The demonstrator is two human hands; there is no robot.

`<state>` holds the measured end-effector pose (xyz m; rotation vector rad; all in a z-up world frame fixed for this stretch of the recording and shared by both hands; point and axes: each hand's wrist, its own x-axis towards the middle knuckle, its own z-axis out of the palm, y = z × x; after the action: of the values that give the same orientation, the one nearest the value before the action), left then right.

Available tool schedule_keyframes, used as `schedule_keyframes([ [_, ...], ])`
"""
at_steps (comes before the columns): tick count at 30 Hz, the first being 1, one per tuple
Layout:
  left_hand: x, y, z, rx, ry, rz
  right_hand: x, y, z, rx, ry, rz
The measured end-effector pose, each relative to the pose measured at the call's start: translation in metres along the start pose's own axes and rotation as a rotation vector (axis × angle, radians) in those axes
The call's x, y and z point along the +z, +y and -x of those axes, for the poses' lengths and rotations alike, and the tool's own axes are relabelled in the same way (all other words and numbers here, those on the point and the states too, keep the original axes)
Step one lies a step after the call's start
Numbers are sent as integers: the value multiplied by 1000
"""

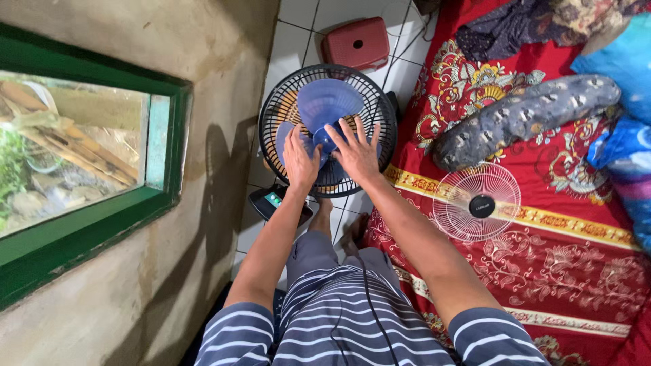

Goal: The person assembles an electric fan by hand. They attach the fan blades to the motor hub, then fit the front and rear wire cages onto the fan head, securing the assembly.

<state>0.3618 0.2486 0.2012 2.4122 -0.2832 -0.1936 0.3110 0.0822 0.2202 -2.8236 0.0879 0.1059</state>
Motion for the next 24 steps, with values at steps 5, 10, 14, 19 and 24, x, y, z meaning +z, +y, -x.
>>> schedule_keyframes([
  [5, -9, 21, 26, 260, -33, -133, -17, 6, 44, -55, 83, -145],
  [10, 7, 27, 4, 409, -93, -279, -24, 32, 130, -22, 118, -280],
  [14, 11, 24, -10, 533, -93, -259, -22, 49, 207, 64, 105, -363],
  [19, 17, 25, -9, 540, -109, -328, -13, 55, 271, 262, 40, -498],
  [24, 17, 31, -11, 449, -112, -390, -11, 53, 288, 355, 94, -623],
])
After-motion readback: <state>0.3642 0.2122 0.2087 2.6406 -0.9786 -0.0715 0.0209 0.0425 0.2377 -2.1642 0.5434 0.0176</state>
